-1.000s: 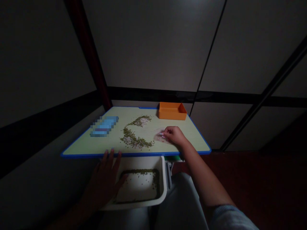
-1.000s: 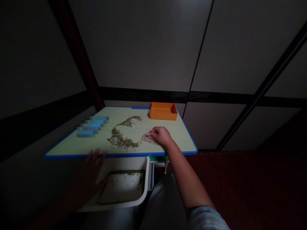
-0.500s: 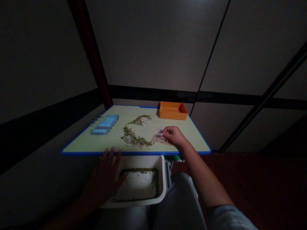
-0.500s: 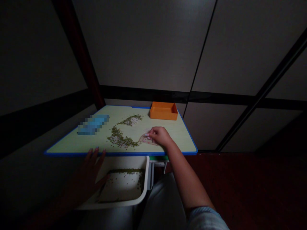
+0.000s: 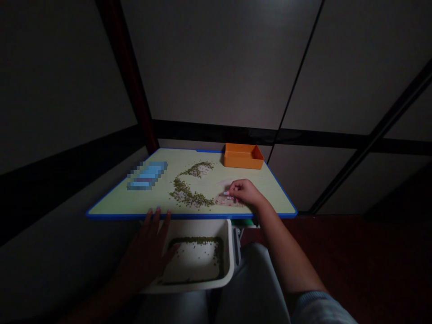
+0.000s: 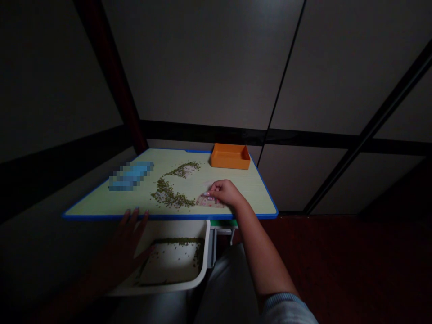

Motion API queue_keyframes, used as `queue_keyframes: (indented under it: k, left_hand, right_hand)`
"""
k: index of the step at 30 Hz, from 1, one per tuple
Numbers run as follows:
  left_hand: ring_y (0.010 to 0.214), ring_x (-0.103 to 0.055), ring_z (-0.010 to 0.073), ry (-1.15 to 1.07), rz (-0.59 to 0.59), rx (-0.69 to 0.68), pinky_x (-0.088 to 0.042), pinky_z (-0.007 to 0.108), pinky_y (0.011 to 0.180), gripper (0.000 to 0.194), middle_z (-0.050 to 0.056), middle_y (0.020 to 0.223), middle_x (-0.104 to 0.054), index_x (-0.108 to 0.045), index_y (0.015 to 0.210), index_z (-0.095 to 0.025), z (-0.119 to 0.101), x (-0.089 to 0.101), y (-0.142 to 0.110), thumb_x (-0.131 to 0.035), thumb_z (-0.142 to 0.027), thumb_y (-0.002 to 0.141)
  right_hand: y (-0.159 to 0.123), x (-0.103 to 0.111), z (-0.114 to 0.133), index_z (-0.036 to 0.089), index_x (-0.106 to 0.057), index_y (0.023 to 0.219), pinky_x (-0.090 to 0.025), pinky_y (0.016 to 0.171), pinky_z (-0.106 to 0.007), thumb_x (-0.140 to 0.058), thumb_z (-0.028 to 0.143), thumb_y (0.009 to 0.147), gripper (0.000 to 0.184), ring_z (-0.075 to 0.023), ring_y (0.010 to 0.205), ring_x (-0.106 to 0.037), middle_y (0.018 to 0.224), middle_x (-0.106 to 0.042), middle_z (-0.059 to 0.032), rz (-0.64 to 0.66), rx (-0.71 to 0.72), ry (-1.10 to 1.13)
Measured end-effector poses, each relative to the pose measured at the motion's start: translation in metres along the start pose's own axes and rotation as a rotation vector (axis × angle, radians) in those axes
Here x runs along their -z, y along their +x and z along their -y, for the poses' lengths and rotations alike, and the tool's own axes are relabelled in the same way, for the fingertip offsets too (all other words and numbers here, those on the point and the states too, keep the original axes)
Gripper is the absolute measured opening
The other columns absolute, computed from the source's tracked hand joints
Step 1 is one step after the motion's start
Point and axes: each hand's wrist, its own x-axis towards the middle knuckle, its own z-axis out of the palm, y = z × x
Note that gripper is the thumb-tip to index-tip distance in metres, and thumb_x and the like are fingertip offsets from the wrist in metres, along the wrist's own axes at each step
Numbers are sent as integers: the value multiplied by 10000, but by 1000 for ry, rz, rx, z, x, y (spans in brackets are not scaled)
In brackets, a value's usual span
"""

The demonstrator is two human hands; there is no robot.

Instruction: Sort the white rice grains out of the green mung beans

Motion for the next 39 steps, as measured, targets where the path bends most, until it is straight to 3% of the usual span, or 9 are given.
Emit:
queue_keyframes:
  k: [6, 10, 14, 18, 22, 25, 29, 39]
  left_hand:
    - [1400, -167, 370, -13, 8, 5, -381, 513, 996, 777, 214, 1496, -247, -266, 1398, -139, 0, -1, 0, -417, -583, 779]
    - [1399, -173, 370, -15, 5, 21, -400, 510, 972, 787, 210, 1495, -253, -249, 1405, -150, -1, -2, 0, -420, -590, 774]
    - [1400, -173, 367, -23, 10, 20, -396, 510, 977, 767, 205, 1499, -248, -266, 1399, -153, 0, -2, 0, -404, -587, 782]
    - [1397, -190, 356, -40, 10, 32, -381, 499, 997, 763, 194, 1494, -268, -302, 1385, -153, 3, -5, 1, -381, -610, 779]
    - [1393, -213, 339, -35, 25, 50, -368, 487, 1013, 754, 178, 1488, -296, -307, 1384, -165, -1, 0, 2, -337, -628, 790]
    - [1400, -196, 330, -9, 29, 68, -363, 475, 1022, 714, 190, 1485, -294, -313, 1379, -140, -9, 8, 1, -339, -578, 815]
    - [1393, -210, 349, 33, 29, 84, -412, 488, 964, 671, 198, 1490, -276, -341, 1367, -148, -16, 14, 0, -379, -528, 815]
    - [1380, -247, 321, 67, 23, 47, -445, 460, 949, 688, 173, 1475, -318, -321, 1379, -191, -8, 8, -1, -370, -540, 789]
  right_hand:
    - [1, 0, -2, 149, -551, 635, -295, 353, -169, -669, 421, 690, 301, -65, 337, -420, 440, -538, 33, -61, -10, -14]
    - [5, 3, -9, 160, -540, 653, -303, 385, -181, -639, 433, 710, 296, -79, 379, -447, 469, -532, 35, -230, 6, -41]
    - [8, 7, -12, 157, -549, 632, -298, 443, -186, -609, 406, 734, 275, -83, 468, -459, 524, -543, 21, -378, 40, -242]
    - [7, 5, -8, 153, -565, 631, -280, 450, -182, -616, 367, 731, 241, -73, 472, -441, 537, -553, 21, -328, 33, -335]
    - [3, 0, -2, 161, -546, 642, -298, 411, -177, -638, 391, 708, 256, -74, 408, -441, 481, -525, 38, -192, 28, -131]
    - [1, 1, -2, 168, -533, 637, -304, 368, -181, -649, 414, 692, 278, -77, 360, -426, 455, -517, 43, -160, 16, 14]
    - [-2, 5, -6, 161, -549, 639, -291, 339, -173, -678, 421, 672, 292, -74, 337, -421, 434, -515, 42, -97, -24, 61]
    - [-14, 8, -13, 169, -537, 608, -277, 337, -165, -698, 417, 657, 300, -62, 332, -406, 424, -511, 51, -209, -33, 158]
